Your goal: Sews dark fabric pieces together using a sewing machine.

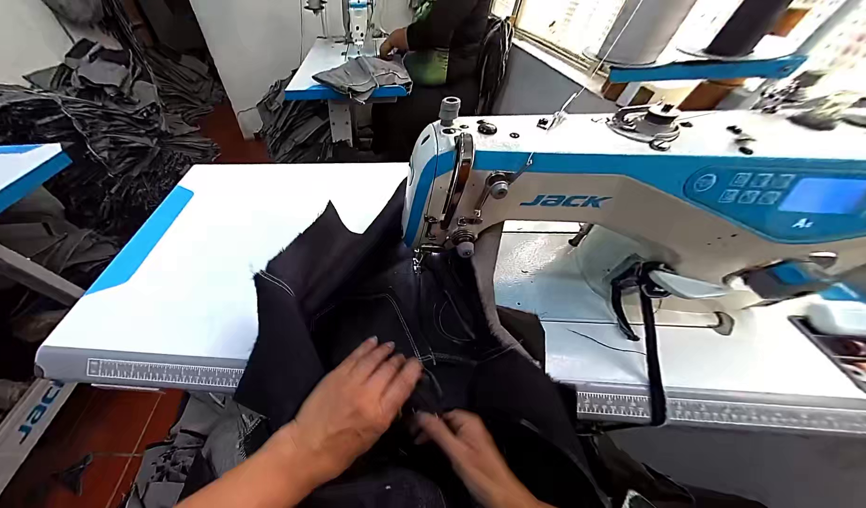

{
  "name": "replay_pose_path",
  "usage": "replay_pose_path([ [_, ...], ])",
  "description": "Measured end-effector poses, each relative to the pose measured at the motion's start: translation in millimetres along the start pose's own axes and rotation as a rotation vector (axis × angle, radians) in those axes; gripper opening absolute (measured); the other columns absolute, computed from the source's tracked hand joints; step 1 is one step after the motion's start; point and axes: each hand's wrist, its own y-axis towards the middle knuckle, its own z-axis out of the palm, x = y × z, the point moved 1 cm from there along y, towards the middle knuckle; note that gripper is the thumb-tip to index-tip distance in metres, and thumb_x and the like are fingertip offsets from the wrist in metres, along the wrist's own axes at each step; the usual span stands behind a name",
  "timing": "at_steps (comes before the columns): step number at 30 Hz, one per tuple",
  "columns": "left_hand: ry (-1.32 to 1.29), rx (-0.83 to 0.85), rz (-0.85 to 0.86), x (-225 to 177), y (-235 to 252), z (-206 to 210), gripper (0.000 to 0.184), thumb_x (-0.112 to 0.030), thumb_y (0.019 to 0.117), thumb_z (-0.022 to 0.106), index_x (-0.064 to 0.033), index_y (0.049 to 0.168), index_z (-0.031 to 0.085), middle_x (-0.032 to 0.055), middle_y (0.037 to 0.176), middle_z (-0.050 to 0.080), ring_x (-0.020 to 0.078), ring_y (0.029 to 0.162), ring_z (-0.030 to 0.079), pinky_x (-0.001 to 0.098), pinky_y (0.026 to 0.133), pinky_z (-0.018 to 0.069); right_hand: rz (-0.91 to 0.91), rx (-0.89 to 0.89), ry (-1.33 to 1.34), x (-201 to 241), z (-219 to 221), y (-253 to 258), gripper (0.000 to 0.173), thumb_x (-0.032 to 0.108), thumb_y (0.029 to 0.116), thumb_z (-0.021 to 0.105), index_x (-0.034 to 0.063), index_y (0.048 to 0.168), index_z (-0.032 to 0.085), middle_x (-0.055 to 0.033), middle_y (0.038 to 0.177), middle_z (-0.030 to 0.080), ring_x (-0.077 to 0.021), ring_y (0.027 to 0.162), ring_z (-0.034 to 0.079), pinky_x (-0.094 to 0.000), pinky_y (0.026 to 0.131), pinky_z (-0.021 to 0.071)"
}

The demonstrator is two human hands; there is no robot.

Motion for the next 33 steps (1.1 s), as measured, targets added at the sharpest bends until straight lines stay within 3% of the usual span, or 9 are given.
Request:
replay_pose_path([
  [3,-0.031,-0.068,-0.020,33,15,-19,0.027,0.006,0.0905,0.059,-0.0004,0.113,0.072,0.0126,0.091,0.073,0.0278,0.084,0.072,0.0404,0.077,0.0606,-0.197,-0.135,-0.226,28,-27,20,0.027,0.026,0.0967,0.065,0.0031,0.111,0.068,-0.0017,0.099,0.074,-0.0074,0.093,0.072,-0.0298,0.086,0.0604],
  [8,-0.309,0.331,-0.294,38,54,-22,0.079,0.003,0.0725,0.078,-0.0051,0.146,0.051,0.0184,0.111,0.071,0.0349,0.102,0.071,0.0538,0.088,0.0580,-0.288,0.109,-0.976,59,-30,38,0.026,0.011,0.1012,0.053,-0.0081,0.099,0.071,-0.0261,0.093,0.072,-0.0419,0.094,0.072,-0.0558,0.086,0.0570],
  [11,-0.221,0.483,-0.323,30,60,-11,0.062,-0.025,0.0811,0.078,-0.0098,0.139,0.061,0.0139,0.098,0.074,0.0329,0.092,0.072,0.0556,0.078,0.0565,-0.125,0.264,-1.106,70,-29,44,0.031,0.012,0.1054,0.048,-0.0095,0.105,0.070,-0.0292,0.099,0.071,-0.0467,0.100,0.071,-0.0598,0.088,0.0550],
  [16,-0.102,0.674,-0.306,15,67,6,0.044,-0.016,0.0976,0.060,-0.0150,0.141,0.063,0.0155,0.091,0.074,0.0365,0.086,0.072,0.0556,0.070,0.0538,0.414,0.240,-1.163,78,-59,63,0.036,0.018,0.1069,0.051,-0.0085,0.126,0.065,-0.0312,0.128,0.064,-0.0475,0.127,0.058,-0.0630,0.106,0.0412],
  [20,-0.116,0.695,-0.259,19,60,13,0.045,-0.013,0.1011,0.053,-0.0134,0.145,0.059,0.0162,0.095,0.074,0.0362,0.088,0.072,0.0535,0.072,0.0550,0.146,0.330,-1.342,78,-50,27,0.031,0.014,0.1036,0.053,-0.0126,0.099,0.069,-0.0330,0.100,0.069,-0.0499,0.101,0.069,-0.0621,0.084,0.0540],
  [23,-0.129,0.675,-0.252,21,57,13,0.045,-0.012,0.1001,0.054,-0.0139,0.145,0.060,0.0153,0.094,0.074,0.0351,0.087,0.072,0.0525,0.071,0.0552,-0.658,0.026,-1.313,78,-56,12,0.028,0.022,0.0878,0.066,0.0064,0.065,0.062,-0.0100,0.061,0.060,-0.0277,0.053,0.065,-0.0414,0.040,0.0478],
  [26,-0.121,0.615,-0.235,21,55,16,0.046,-0.010,0.0960,0.059,-0.0134,0.141,0.063,0.0132,0.087,0.073,0.0331,0.080,0.072,0.0505,0.064,0.0548,-0.899,-0.016,-1.247,84,-66,37,0.008,0.016,0.0834,0.067,0.0095,0.083,0.063,-0.0078,0.081,0.061,-0.0275,0.076,0.062,-0.0404,0.062,0.0491],
  [29,-0.086,0.584,-0.203,21,54,16,0.044,-0.011,0.0960,0.059,-0.0128,0.140,0.064,0.0120,0.084,0.073,0.0315,0.077,0.072,0.0480,0.062,0.0547,-0.771,0.163,-1.344,66,-67,64,0.037,-0.002,0.0772,0.071,0.0036,0.114,0.070,-0.0147,0.120,0.071,-0.0318,0.120,0.067,-0.0513,0.109,0.0480],
  [33,-0.062,0.448,-0.118,24,45,18,0.045,-0.010,0.0923,0.063,-0.0149,0.137,0.067,0.0092,0.081,0.072,0.0283,0.073,0.071,0.0437,0.061,0.0551,-0.821,0.137,-1.298,49,-71,72,0.028,-0.006,0.0875,0.058,0.0081,0.100,0.078,-0.0082,0.102,0.079,-0.0242,0.099,0.076,-0.0422,0.090,0.0602],
])
